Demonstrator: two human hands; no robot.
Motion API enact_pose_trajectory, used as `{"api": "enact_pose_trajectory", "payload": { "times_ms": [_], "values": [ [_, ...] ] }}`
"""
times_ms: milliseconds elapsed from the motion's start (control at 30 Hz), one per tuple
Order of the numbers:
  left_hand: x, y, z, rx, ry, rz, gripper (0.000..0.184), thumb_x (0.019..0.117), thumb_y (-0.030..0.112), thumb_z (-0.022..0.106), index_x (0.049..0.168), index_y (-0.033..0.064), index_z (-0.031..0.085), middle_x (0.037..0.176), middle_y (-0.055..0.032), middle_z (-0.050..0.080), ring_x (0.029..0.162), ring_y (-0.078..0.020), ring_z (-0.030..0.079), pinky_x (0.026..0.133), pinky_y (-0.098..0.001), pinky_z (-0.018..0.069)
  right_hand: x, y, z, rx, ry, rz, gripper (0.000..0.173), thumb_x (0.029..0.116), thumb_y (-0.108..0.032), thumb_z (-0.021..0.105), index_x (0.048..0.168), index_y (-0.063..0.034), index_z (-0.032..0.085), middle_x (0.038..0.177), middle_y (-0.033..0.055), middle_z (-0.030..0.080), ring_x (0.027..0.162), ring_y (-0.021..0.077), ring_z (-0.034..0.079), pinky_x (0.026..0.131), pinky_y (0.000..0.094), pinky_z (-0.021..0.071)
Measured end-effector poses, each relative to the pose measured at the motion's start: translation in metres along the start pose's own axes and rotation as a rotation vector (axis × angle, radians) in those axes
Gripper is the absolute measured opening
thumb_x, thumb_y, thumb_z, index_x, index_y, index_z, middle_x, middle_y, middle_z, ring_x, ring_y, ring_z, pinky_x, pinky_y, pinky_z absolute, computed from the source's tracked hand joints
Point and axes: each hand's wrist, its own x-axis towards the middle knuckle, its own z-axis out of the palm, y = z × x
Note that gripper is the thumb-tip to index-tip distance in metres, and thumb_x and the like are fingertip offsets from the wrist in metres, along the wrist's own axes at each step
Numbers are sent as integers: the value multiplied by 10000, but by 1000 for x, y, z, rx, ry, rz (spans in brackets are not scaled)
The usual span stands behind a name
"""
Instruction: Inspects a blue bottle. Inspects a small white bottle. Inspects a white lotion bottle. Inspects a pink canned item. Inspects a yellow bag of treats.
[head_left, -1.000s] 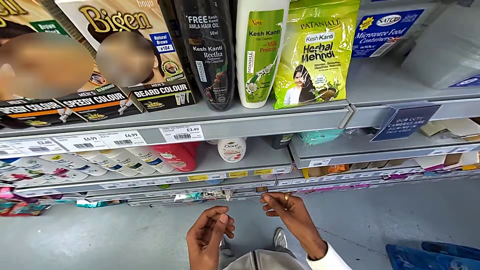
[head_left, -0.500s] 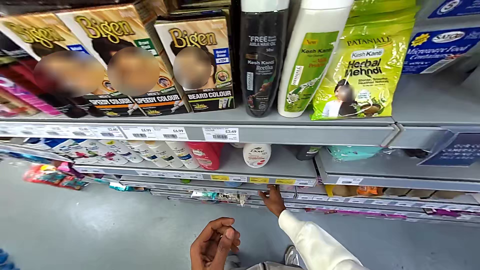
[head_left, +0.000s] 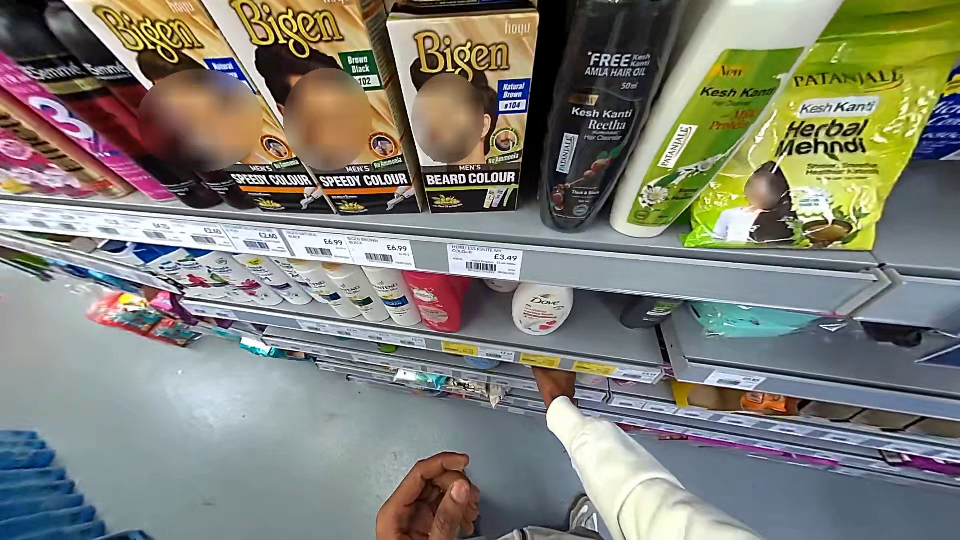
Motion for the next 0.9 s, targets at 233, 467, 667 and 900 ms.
{"api": "enact_pose_trajectory", "payload": {
  "times_ms": [233,467,667,900],
  "values": [
    [1,-3,-6,-3,-22,-18,221,1012,171,634,1208,82,685,873,-11,744,714,-97,709,650,-264,611,2,-19,-3,-214,-78,116,757,889,-503,736,1446,-27,548,1444,234,553,1368,369,510,1103,550,409],
    [4,-5,-5,-8,-53,-25,222,1009,163,638,1200,60,680,854,-11,735,697,-100,700,632,-262,605,-4,-4,-2,-245,-25,11,773,807,-609,769,1335,-56,657,1303,214,659,1201,389,635,968,596,497],
    [7,-8,0,1,-98,-33,225,1012,166,631,1203,53,670,862,-4,736,695,-88,697,627,-252,601,-16,26,-11,-308,-106,-121,771,820,-572,779,1369,-53,628,1421,222,566,1225,376,617,965,551,518],
    [10,-22,10,45,-133,-84,202,994,50,608,1180,-15,651,843,-19,729,676,-95,690,598,-252,592,-8,65,-30,-347,-201,-492,588,874,-492,723,1369,-181,663,1422,130,606,1159,370,666,926,567,542]
  ]
}}
